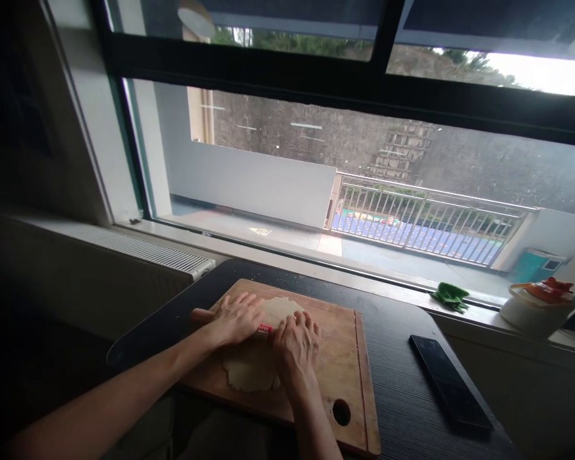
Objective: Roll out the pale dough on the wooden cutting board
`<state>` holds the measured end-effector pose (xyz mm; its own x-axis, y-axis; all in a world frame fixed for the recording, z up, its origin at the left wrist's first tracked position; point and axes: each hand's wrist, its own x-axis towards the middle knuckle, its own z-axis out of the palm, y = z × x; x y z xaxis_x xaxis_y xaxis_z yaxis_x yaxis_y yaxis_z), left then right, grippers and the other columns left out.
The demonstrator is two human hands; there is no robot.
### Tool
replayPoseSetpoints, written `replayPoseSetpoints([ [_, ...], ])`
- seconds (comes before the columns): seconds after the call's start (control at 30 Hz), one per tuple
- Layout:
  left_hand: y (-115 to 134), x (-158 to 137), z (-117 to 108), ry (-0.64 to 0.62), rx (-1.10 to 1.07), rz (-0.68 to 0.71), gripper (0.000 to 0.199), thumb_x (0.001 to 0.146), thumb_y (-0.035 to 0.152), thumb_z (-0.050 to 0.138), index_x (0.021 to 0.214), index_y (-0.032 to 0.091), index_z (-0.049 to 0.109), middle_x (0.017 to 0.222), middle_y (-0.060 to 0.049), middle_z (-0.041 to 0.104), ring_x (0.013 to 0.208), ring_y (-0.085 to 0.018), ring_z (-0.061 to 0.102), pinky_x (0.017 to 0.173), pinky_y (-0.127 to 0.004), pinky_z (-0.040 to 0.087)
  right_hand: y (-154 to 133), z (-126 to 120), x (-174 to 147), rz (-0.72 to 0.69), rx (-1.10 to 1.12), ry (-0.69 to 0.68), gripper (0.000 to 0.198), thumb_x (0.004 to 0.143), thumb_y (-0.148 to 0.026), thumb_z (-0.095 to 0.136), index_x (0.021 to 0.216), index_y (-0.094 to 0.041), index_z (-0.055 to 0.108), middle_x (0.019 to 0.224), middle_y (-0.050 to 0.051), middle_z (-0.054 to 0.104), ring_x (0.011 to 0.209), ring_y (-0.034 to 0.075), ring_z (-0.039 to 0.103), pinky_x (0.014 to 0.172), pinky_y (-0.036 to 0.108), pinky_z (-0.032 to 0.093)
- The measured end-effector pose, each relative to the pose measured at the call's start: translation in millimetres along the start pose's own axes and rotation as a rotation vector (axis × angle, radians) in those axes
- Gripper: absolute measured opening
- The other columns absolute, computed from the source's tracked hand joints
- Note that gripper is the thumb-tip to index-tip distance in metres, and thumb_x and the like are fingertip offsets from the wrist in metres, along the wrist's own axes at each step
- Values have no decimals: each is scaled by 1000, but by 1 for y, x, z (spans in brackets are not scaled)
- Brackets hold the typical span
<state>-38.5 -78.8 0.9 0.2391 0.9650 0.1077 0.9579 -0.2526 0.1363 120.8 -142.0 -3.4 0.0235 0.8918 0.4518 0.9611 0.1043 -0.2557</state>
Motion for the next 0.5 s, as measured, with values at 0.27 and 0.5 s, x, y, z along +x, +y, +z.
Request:
replayPoseSetpoints([
  [0.27, 7, -20, -2, 43, 21, 33, 51, 88, 40, 26, 132, 25, 46, 141, -9, 42, 134, -29, 27, 107, -56, 15, -4, -6, -45, -6, 91, 84, 24, 91, -23, 39, 106, -24, 58, 105, 4, 60, 103, 20, 48, 96, 36, 26],
  [0.5, 15, 4, 5, -28, 20, 42, 51, 87, 39, 27, 133, 27, 44, 142, -7, 41, 133, -28, 29, 106, -56, 18, 11, -15, 17, 47, 142, -114, 29, 90, -20, 36, 81, -22, 63, 96, 4, 61, 90, 18, 52, 77, 29, 35],
])
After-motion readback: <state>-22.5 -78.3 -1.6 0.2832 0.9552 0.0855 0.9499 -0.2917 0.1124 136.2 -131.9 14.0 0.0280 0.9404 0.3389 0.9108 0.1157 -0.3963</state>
